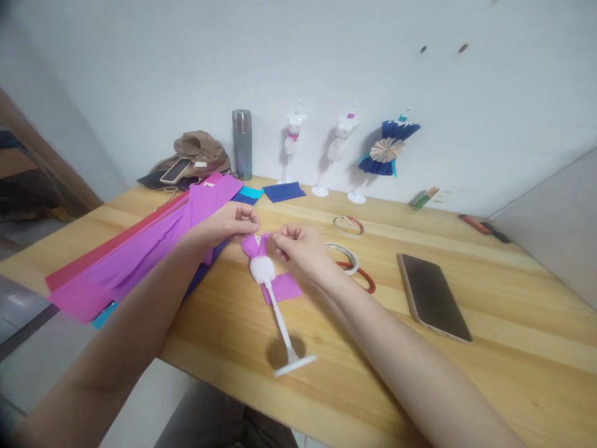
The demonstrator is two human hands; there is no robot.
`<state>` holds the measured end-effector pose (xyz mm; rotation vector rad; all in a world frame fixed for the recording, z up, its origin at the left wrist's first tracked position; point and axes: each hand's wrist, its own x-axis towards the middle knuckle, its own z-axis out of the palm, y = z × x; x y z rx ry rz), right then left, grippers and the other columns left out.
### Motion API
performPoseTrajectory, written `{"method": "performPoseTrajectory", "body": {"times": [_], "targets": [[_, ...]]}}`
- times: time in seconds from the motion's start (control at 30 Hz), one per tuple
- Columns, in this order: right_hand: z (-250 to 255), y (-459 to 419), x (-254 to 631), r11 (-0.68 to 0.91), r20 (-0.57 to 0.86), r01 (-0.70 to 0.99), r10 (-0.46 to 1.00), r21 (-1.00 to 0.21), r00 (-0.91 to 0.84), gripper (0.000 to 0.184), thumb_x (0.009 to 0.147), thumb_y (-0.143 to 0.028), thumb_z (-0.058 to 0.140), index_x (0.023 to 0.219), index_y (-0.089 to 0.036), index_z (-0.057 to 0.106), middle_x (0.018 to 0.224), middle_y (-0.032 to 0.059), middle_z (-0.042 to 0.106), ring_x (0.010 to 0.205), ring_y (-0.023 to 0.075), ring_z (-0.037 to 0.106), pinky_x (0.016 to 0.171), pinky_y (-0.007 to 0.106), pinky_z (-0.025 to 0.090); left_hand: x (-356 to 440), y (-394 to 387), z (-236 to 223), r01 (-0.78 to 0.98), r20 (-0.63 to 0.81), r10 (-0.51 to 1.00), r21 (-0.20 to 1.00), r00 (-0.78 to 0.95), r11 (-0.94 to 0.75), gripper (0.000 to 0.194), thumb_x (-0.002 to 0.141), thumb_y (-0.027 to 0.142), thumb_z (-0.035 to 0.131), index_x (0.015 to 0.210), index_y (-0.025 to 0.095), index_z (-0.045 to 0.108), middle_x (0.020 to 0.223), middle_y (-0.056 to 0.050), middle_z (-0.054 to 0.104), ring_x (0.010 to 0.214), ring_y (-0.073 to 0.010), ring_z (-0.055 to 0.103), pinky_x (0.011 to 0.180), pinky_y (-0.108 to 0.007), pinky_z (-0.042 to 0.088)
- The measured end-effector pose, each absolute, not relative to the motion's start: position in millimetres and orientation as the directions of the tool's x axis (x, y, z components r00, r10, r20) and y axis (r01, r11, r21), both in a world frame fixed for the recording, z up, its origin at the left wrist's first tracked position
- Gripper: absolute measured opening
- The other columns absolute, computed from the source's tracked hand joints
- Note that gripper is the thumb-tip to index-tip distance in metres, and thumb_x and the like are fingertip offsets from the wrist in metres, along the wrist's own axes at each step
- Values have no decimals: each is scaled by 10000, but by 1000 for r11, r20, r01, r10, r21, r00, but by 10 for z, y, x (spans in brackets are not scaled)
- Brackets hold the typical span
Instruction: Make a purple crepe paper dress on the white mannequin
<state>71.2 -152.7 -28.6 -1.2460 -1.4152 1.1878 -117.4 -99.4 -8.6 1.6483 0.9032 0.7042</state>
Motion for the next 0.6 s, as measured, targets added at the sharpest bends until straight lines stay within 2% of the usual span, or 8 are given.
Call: {"method": "performPoseTrajectory", "body": {"times": [0.1, 0.17, 0.27, 0.3, 0.43, 0.6], "targets": [[-293, -1538, 685, 19, 7, 123, 995, -992, -98, 235, 629, -340, 703, 524, -196, 550, 461, -30, 506, 453, 75, 396, 467, 236, 272, -1173, -1000, -74, 225, 5, 845, 963, 535, -148, 72, 732, 108, 629, 694, 140, 578, 486, 64, 485, 416, -40, 383, 429, -174, 266], [-290, -1545, 669, 8, -2, 105, 996, -994, -93, 242, 612, -353, 705, 521, -195, 546, 451, -33, 506, 446, 71, 389, 463, 233, 262, -1184, -1004, -68, 211, 18, 849, 966, 529, -152, 74, 743, 122, 647, 809, 135, 616, 496, 76, 483, 410, -46, 382, 424, -181, 266], [-282, -1552, 649, -11, -18, 76, 995, -997, -95, 268, 604, -391, 721, 534, -196, 549, 453, -37, 515, 431, 67, 392, 458, 234, 266, -1217, -1009, -60, 185, 38, 850, 970, 526, -158, 347, 744, 161, 695, 1085, 135, 635, 522, 94, 472, 413, -57, 393, 423, -193, 261], [-277, -1554, 644, -13, -19, 64, 995, -998, -94, 280, 605, -405, 726, 539, -197, 550, 459, -37, 522, 427, 66, 396, 458, 235, 271, -1229, -1009, -57, 176, 37, 844, 972, 536, -154, 376, 750, 176, 699, 1118, 131, 635, 522, 91, 469, 416, -60, 394, 426, -198, 260], [-238, -1580, 630, 8, 2, 58, 995, -998, -100, 297, 628, -422, 735, 541, -198, 560, 468, -27, 541, 426, 70, 410, 458, 244, 284, -1272, -1001, -55, 94, 34, 801, 989, 597, -111, 285, 749, 211, 716, 1017, 118, 683, 490, 72, 457, 421, -61, 365, 432, -210, 235], [-170, -1631, 644, 61, 48, 94, 989, -994, -138, 236, 626, -344, 743, 524, -205, 583, 469, -20, 541, 448, 83, 430, 475, 256, 317, -1346, -966, -69, 5, 38, 722, 998, 691, -57, 361, 718, 276, 793, 1037, 127, 710, 557, 36, 538, 446, -60, 390, 446, -212, 240]]}}
